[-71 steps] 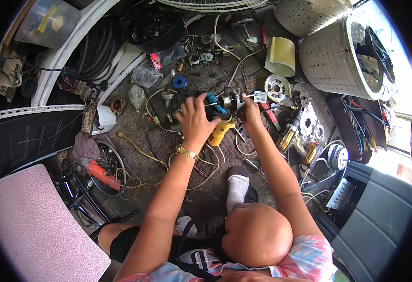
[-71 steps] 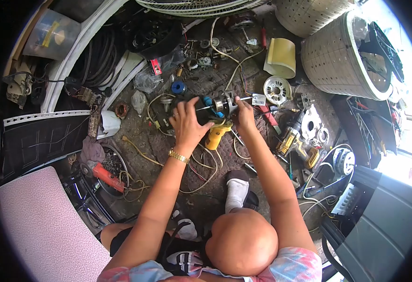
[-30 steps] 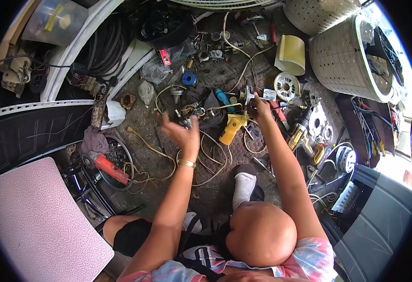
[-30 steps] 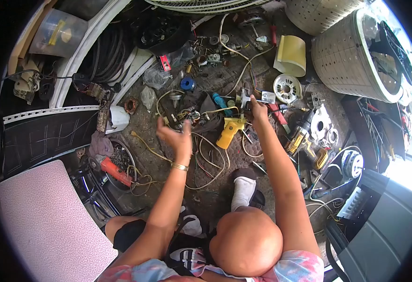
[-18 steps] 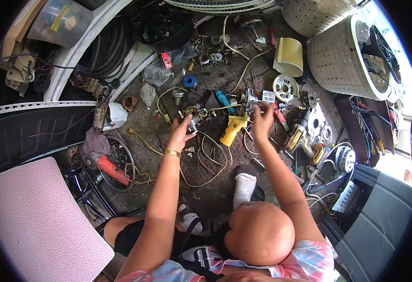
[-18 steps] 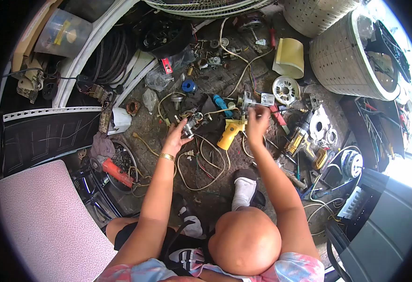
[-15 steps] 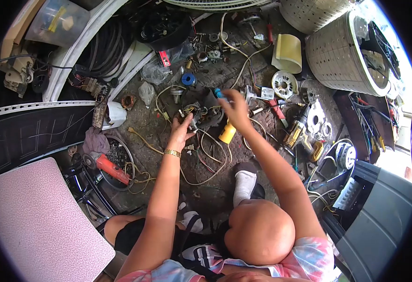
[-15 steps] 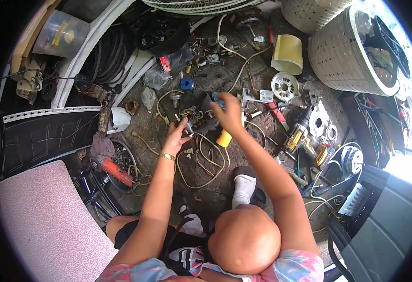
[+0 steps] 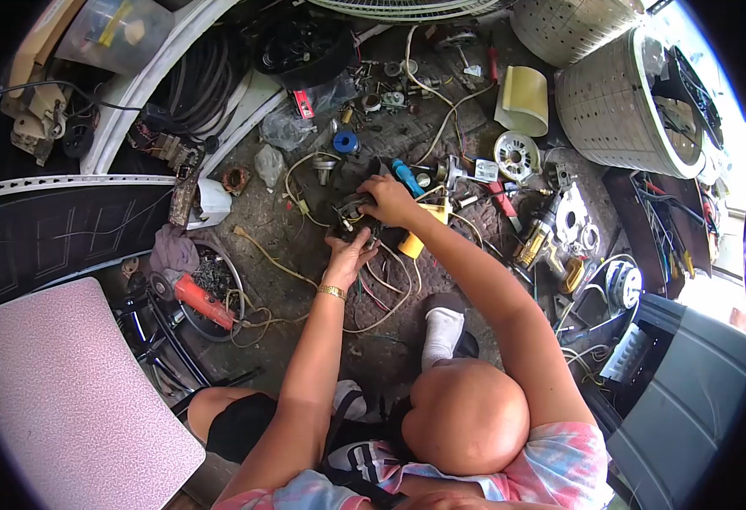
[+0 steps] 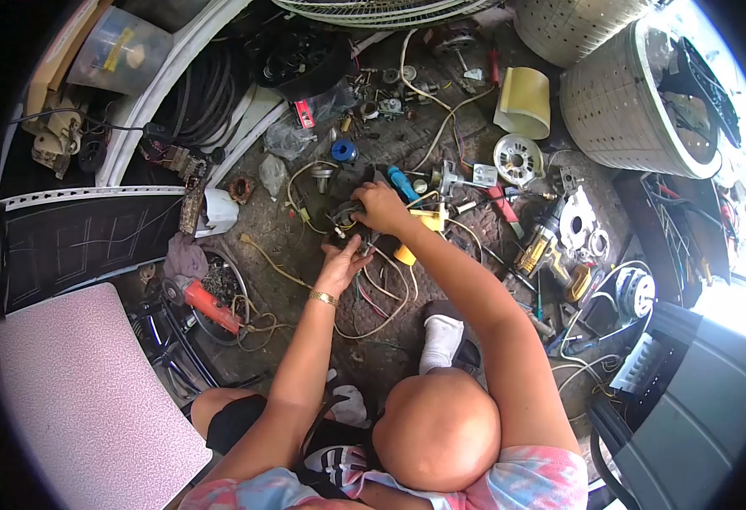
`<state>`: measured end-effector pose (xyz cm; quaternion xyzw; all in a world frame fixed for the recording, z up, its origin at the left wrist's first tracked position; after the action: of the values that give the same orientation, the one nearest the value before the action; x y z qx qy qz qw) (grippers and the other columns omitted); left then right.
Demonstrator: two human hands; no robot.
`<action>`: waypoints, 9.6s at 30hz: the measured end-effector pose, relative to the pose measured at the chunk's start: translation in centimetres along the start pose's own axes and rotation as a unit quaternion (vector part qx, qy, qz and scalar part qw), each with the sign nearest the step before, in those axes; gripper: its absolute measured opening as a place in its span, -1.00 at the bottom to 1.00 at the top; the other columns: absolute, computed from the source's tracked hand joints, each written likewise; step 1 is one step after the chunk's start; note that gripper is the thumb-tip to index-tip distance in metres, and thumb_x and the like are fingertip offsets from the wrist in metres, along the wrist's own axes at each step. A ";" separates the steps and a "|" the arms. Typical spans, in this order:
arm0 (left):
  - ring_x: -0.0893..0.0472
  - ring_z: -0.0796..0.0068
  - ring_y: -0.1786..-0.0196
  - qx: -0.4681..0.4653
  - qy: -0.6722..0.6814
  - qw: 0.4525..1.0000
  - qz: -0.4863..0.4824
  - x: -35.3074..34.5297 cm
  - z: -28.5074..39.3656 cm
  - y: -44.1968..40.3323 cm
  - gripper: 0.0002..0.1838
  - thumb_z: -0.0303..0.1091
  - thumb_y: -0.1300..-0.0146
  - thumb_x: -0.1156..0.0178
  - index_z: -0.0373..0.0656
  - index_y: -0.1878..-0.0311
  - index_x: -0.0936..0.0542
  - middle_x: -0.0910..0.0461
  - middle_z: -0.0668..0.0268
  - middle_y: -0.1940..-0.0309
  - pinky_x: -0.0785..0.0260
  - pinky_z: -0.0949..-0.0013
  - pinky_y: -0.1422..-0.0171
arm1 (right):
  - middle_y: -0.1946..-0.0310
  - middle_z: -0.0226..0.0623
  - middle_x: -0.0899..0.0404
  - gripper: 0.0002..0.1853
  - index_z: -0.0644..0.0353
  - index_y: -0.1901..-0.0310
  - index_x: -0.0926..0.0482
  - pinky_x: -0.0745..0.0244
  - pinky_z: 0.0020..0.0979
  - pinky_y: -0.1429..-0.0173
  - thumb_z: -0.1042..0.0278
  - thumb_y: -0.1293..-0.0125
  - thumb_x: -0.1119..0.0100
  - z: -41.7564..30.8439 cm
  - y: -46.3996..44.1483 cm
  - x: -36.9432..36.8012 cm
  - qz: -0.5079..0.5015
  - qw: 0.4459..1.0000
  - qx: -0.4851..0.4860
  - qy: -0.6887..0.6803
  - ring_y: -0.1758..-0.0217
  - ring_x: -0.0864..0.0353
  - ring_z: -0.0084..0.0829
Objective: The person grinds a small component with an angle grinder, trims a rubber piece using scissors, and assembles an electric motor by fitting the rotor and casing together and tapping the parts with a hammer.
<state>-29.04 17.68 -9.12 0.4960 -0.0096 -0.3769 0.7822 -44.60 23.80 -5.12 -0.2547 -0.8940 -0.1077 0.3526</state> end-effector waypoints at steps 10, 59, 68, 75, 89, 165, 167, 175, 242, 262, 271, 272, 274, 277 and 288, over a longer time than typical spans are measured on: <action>-0.43 0.31 -0.19 -0.164 -0.079 0.982 -0.053 -0.3 -1.2 2.0 0.13 -0.76 -0.10 -0.13 0.32 -0.43 0.41 -0.27 0.25 -0.22 -0.38 0.20 -0.21 | 0.31 -0.14 -0.55 -0.56 0.22 0.20 -0.43 -0.47 -0.20 0.10 0.43 0.16 -0.41 -1.8 4.0 2.1 0.030 0.990 0.065 -0.123 0.17 -0.55 -0.05; -0.35 0.19 -0.27 -0.330 -0.265 0.865 -0.271 -16.7 4.1 11.4 0.25 -0.03 0.09 -0.49 -0.09 -0.43 0.26 -0.21 0.00 -0.24 -0.19 0.18 -0.37 | -0.07 0.02 -0.45 -0.31 0.27 -0.06 -0.47 -0.24 -0.12 -0.22 -0.27 -0.26 0.13 -6.3 14.0 12.9 0.208 0.950 0.046 -0.229 -0.12 -0.42 0.03; -0.48 0.24 -0.11 -0.375 -0.200 0.879 -0.215 -12.0 3.4 9.8 -0.03 -0.29 0.09 -0.42 0.04 -0.28 0.06 -0.39 0.00 -0.09 -0.34 0.23 -0.24 | 0.21 -0.22 -0.60 -0.57 0.21 -0.02 -0.50 -0.46 -0.35 0.09 0.31 -0.10 -0.30 6.1 16.1 18.2 0.353 0.895 -0.233 -0.144 0.21 -0.61 -0.33; -0.44 0.26 -0.17 -0.340 -0.136 0.917 -0.158 -9.1 3.3 8.6 -0.16 -0.11 0.05 -0.40 -0.01 -0.21 -0.09 -0.38 0.06 -0.13 -0.27 0.25 -0.31 | 0.12 -0.20 -0.47 -0.73 -0.01 0.12 -0.55 -0.43 -0.11 0.00 0.27 -0.09 -0.19 22.7 23.1 26.4 0.430 0.752 -0.426 0.261 0.03 -0.44 -0.03; -0.46 0.38 -0.08 -0.343 -0.154 0.920 -0.111 -9.8 3.5 7.8 -0.04 0.04 0.15 -0.49 -0.07 -0.22 -0.12 -0.40 0.20 -0.06 -0.30 0.33 -0.21 | 0.09 0.12 -0.55 -0.35 0.24 -0.10 -0.34 -0.42 -0.08 -0.08 0.19 0.05 -0.34 27.1 14.0 24.3 0.394 0.733 -0.551 0.070 -0.04 -0.52 0.09; -0.44 0.46 -0.10 -0.275 -0.145 0.933 -0.183 -8.6 3.6 9.4 -0.11 -0.07 0.17 -0.44 -0.18 -0.22 -0.23 -0.40 0.28 -0.02 -0.27 0.37 -0.25 | 0.16 -0.07 -0.53 -0.37 0.37 0.05 -0.39 -0.44 -0.29 0.04 0.07 0.02 -0.40 14.9 10.1 1.7 0.414 0.694 -0.397 -0.434 0.15 -0.52 -0.29; -0.41 0.47 -0.13 -0.248 -0.133 0.936 -0.209 -8.0 3.3 9.7 -0.08 0.03 0.17 -0.43 -0.19 -0.23 -0.24 -0.38 0.29 -0.04 -0.24 0.38 -0.27 | 0.17 -0.18 -0.50 -0.43 0.26 -0.06 -0.29 -0.45 -0.37 0.14 0.22 -0.09 -0.32 11.2 11.8 3.9 0.380 0.680 -0.353 -0.518 0.16 -0.49 -0.42; -0.41 0.44 -0.18 -0.061 -0.139 0.918 -0.367 -7.2 2.5 11.7 0.03 0.16 0.32 -0.46 -0.21 -0.22 -0.27 -0.37 0.29 -0.06 -0.21 0.35 -0.32 | -0.14 -0.14 -0.32 0.05 0.16 -0.28 -0.03 -0.25 -0.23 -0.29 0.10 0.18 -0.54 -3.0 17.3 14.3 0.277 0.876 -0.093 -0.384 -0.22 -0.35 -0.27; -0.20 0.37 -0.39 0.004 -0.102 0.919 -0.381 -10.6 2.7 14.6 0.25 0.26 0.31 -0.48 -0.25 -0.37 -0.10 -0.21 0.22 -0.32 0.00 0.27 -0.46 | -0.07 -0.27 -0.46 -0.15 0.12 -0.13 -0.24 -0.21 -0.17 -0.04 0.03 0.18 -0.49 -13.3 15.3 16.7 -0.055 0.982 0.147 -0.107 0.01 -0.54 -0.17; -0.36 0.46 -0.21 -0.076 -0.103 0.929 -0.347 -11.2 4.3 14.5 0.11 0.07 0.46 -0.62 -0.15 -0.17 -0.20 -0.35 0.32 -0.05 -0.17 0.36 -0.34 | -0.18 -0.21 -0.36 -0.15 0.11 -0.15 -0.19 -0.23 -0.07 0.00 0.14 0.18 -0.48 -13.4 14.7 16.8 -0.048 0.968 0.214 -0.122 0.01 -0.42 -0.08; -0.44 0.33 -0.19 -0.220 -0.073 0.935 -0.268 -12.3 4.8 13.9 0.09 0.02 0.34 -0.59 -0.14 -0.22 -0.14 -0.32 0.20 -0.16 -0.32 0.23 -0.30 | -0.30 0.08 -0.08 0.11 0.33 -0.30 -0.10 -0.05 -0.06 -0.35 -0.25 0.13 -0.42 -11.0 15.7 19.8 0.214 0.954 0.075 -0.197 -0.35 -0.15 -0.04; -0.43 0.31 -0.19 -0.289 -0.100 0.917 -0.258 -12.5 5.1 13.6 0.08 0.04 0.33 -0.59 -0.14 -0.21 -0.14 -0.30 0.18 -0.17 -0.30 0.21 -0.31 | -0.28 0.02 -0.11 0.07 0.31 -0.30 -0.10 -0.09 -0.10 -0.33 -0.29 0.08 -0.36 -9.5 16.6 18.3 0.263 0.917 -0.019 -0.300 -0.33 -0.18 -0.11; -0.40 0.23 -0.22 -0.388 -0.161 0.877 -0.236 -13.5 5.6 14.0 0.06 0.09 0.29 -0.57 -0.15 -0.19 -0.13 -0.27 0.10 -0.19 -0.27 0.16 -0.32 | -0.21 -0.10 -0.18 0.02 0.25 -0.31 -0.09 -0.19 -0.18 -0.27 -0.41 -0.03 -0.20 -7.5 18.0 15.1 0.222 0.861 -0.161 -0.428 -0.23 -0.27 -0.23; -0.40 0.19 -0.21 -0.421 -0.209 0.847 -0.248 -14.0 4.9 13.8 0.03 0.08 0.25 -0.56 -0.11 -0.18 -0.11 -0.26 0.06 -0.18 -0.26 0.19 -0.31 | -0.38 -0.01 0.05 0.15 0.19 -0.39 0.09 0.03 -0.15 -0.42 -0.44 0.03 -0.22 -7.9 17.0 13.3 0.138 0.796 -0.126 -0.575 -0.44 0.03 -0.12; -0.22 0.19 -0.37 -0.178 -0.091 0.954 -0.224 -14.5 3.7 14.8 0.45 0.34 0.17 -0.36 0.22 -0.40 0.65 -0.01 0.11 -0.41 -0.14 0.06 -0.41 | -0.44 -0.03 0.10 0.31 0.28 -0.43 0.18 0.16 -0.18 -0.52 0.14 0.28 -0.57 -7.6 15.9 13.5 0.150 0.905 -0.001 -0.398 -0.52 0.11 -0.17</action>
<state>-32.26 26.84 9.59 0.3017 0.0983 -0.5817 0.7490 -40.15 39.57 9.85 -0.4082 -0.9109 0.0560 -0.0213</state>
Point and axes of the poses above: each hand's wrist, its own y-axis away from the middle knuckle, its own x-axis out of the back of the hand, z = x × y, the point moved 5 cm from there along -y, towards the middle knuckle
